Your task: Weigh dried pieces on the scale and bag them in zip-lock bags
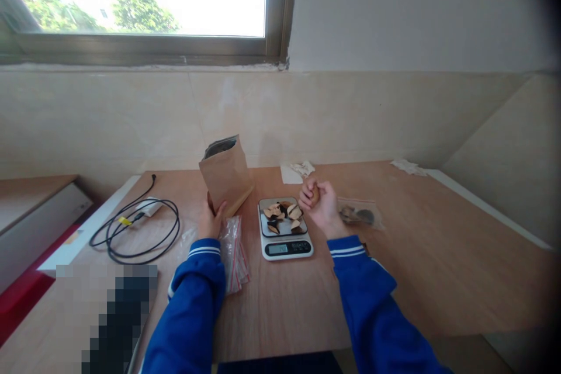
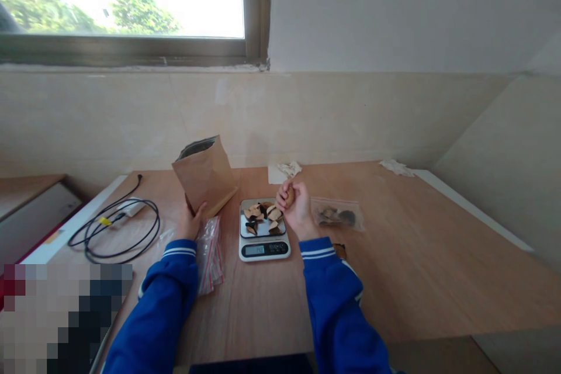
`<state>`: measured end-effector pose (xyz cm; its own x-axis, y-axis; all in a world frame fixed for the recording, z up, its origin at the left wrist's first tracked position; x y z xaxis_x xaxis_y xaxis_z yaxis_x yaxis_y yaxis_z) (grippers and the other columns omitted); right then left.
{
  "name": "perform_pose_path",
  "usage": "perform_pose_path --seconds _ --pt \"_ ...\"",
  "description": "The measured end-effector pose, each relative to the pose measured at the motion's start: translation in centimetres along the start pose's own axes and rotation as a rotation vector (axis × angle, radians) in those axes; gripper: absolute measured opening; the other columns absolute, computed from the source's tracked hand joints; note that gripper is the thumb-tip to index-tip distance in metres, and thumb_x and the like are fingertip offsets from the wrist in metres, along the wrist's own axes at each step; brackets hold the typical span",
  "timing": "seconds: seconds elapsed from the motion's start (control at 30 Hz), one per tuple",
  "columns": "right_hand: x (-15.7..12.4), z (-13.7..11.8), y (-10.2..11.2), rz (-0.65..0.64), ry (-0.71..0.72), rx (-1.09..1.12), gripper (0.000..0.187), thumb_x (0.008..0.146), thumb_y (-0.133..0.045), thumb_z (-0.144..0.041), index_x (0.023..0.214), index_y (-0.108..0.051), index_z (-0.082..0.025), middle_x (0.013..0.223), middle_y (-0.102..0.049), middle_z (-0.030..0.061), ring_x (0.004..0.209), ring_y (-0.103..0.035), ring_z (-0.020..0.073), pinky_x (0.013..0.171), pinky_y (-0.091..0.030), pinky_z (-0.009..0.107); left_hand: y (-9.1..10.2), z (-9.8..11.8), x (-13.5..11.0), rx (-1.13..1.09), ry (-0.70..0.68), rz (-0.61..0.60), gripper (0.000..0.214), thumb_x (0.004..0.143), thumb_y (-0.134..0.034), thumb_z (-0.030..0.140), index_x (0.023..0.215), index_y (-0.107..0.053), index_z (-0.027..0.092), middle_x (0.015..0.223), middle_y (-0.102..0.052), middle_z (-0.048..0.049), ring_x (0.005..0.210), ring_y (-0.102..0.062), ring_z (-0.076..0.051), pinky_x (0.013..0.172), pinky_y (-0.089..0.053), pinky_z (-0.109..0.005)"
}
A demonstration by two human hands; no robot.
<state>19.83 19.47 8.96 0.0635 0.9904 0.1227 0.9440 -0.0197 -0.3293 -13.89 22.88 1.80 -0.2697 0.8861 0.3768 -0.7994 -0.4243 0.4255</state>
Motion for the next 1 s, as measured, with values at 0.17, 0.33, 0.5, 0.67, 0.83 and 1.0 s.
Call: perform_pose_path --seconds 0.17,0.33,0.5,0.67,0.83,1.0 --pt "2.9 0.7 -1.5 -0.195 0.064 -0.749 0.026 0.078 -0.056 -0.044 0.078 -0.062 -0.019 0.068 -0.062 -0.0002 0.060 -0.057 0.0123 0.055 -0.044 0.021 -0.4 -0.1 -0.1 -0.027 -0.004 -0.022 0.075 0.081 -0.058 0.048 0.143 -0.029 0.019 0.130 -0.055 -0.0161 0.119 -0.054 -0.030 0.099 -0.045 -0.047" --pt "3.9 3.0 -3.1 -0.410 0.041 -1.422 0.024 0.074 -0.067 -0.038 0.089 -0.072 -0.020 0.092 -0.073 0.0075 0.083 -0.065 0.0203 0.068 -0.045 0.024 -0.3 0.3 -0.1 -0.045 -0.021 -0.012 0.073 0.081 -0.059 0.047 0.142 -0.030 0.020 0.129 -0.056 -0.0154 0.119 -0.054 -0.029 0.099 -0.045 -0.046" --pt "4.3 3.5 -3.4 -0.448 0.017 -1.558 0.017 0.072 -0.071 -0.035 0.082 -0.076 -0.021 0.083 -0.074 0.0082 0.078 -0.068 0.0227 0.065 -0.044 0.025 -0.3 0.3 -0.4 0.006 0.024 -0.034 0.073 0.081 -0.058 0.049 0.142 -0.031 0.020 0.125 -0.058 -0.0162 0.115 -0.057 -0.032 0.095 -0.046 -0.049" --pt "4.2 2.6 -3.2 -0.382 0.036 -1.568 0.016 0.078 -0.062 -0.026 0.086 -0.074 -0.021 0.090 -0.074 0.0082 0.083 -0.067 0.0217 0.067 -0.043 0.024 -0.1 0.6 -0.3 -0.011 -0.015 -0.007 0.072 0.080 -0.060 0.047 0.141 -0.033 0.020 0.126 -0.058 -0.0154 0.117 -0.056 -0.031 0.097 -0.045 -0.047" --pt "4.1 1.3 -2.8 -0.262 0.091 -1.547 0.020 0.083 -0.055 -0.026 0.093 -0.072 -0.021 0.097 -0.072 0.0092 0.090 -0.065 0.0232 0.072 -0.043 0.026 -0.1 0.8 -0.3 -0.021 -0.034 -0.009 0.072 0.080 -0.060 0.046 0.141 -0.032 0.020 0.126 -0.058 -0.0146 0.116 -0.056 -0.029 0.098 -0.045 -0.046" --pt "3.9 -0.8 0.6 -0.052 0.134 -1.473 0.025 0.088 -0.049 -0.028 0.098 -0.070 -0.020 0.094 -0.072 0.0104 0.088 -0.065 0.0219 0.074 -0.044 0.028 0.0 1.0 -0.3 0.010 -0.017 -0.007 0.072 0.080 -0.060 0.046 0.140 -0.033 0.018 0.128 -0.056 -0.0161 0.118 -0.055 -0.031 0.099 -0.045 -0.046"
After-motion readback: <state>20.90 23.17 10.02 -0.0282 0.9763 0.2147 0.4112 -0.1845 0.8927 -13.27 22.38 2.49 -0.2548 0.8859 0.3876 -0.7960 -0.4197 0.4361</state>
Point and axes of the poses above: each hand's wrist, its own x-axis towards the middle knuckle, its own y-axis out of the back of the hand, z = x × y, the point moved 9 cm from there along x, towards the middle knuckle
